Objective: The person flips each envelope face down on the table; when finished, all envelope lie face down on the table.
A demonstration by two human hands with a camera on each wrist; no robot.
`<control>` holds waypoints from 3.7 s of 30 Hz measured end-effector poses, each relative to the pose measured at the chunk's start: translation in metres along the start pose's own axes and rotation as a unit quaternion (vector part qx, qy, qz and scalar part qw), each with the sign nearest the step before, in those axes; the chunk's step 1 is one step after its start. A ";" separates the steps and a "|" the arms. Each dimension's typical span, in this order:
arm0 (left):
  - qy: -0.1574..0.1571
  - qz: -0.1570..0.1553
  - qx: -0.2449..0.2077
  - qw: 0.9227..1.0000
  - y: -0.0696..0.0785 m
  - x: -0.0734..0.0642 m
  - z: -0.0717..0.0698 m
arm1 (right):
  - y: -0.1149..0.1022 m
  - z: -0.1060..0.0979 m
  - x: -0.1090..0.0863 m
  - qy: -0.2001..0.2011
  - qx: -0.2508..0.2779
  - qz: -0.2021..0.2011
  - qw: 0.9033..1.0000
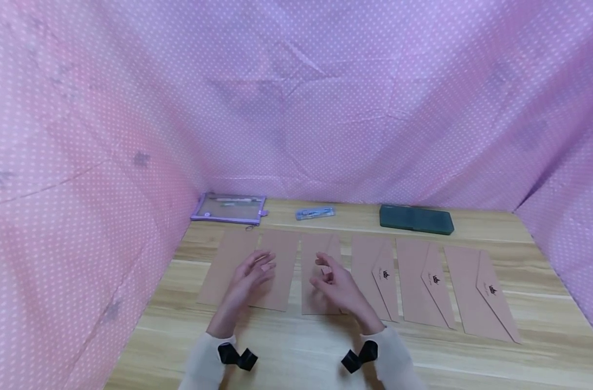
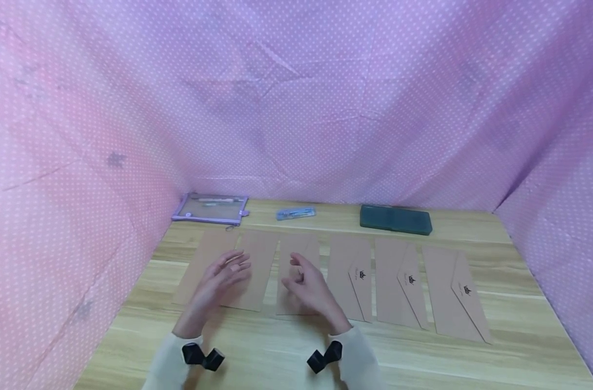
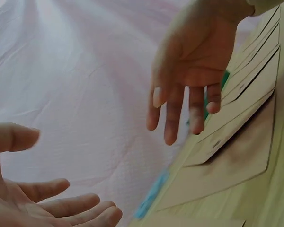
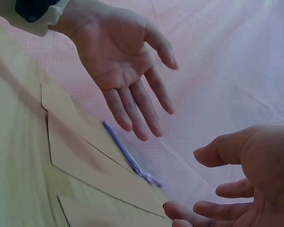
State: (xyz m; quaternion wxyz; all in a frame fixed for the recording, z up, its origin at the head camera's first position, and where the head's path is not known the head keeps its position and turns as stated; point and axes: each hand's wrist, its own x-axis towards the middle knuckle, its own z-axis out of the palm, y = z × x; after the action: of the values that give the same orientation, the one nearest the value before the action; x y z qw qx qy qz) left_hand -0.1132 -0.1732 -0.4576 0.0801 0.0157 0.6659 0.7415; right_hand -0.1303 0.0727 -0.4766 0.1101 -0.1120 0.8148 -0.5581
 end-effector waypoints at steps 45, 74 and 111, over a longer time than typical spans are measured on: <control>-0.061 -0.081 -0.106 0.989 -0.051 0.022 0.048 | 0.077 -0.046 -0.004 -0.068 -0.333 -0.069 0.938; -0.013 -0.098 -0.329 0.939 -0.044 0.025 0.039 | 0.076 -0.044 -0.003 -0.055 -0.351 -0.065 0.933; -0.097 -0.035 -0.305 0.947 -0.025 0.024 0.058 | 0.048 -0.021 -0.004 -0.078 -0.077 -0.046 0.993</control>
State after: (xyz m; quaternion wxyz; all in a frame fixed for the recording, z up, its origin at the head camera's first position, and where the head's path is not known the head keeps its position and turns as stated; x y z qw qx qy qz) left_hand -0.1270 -0.1099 -0.4780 0.1711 0.0395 0.3974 0.9007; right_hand -0.1354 0.1097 -0.5132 0.1384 -0.2003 0.8381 -0.4881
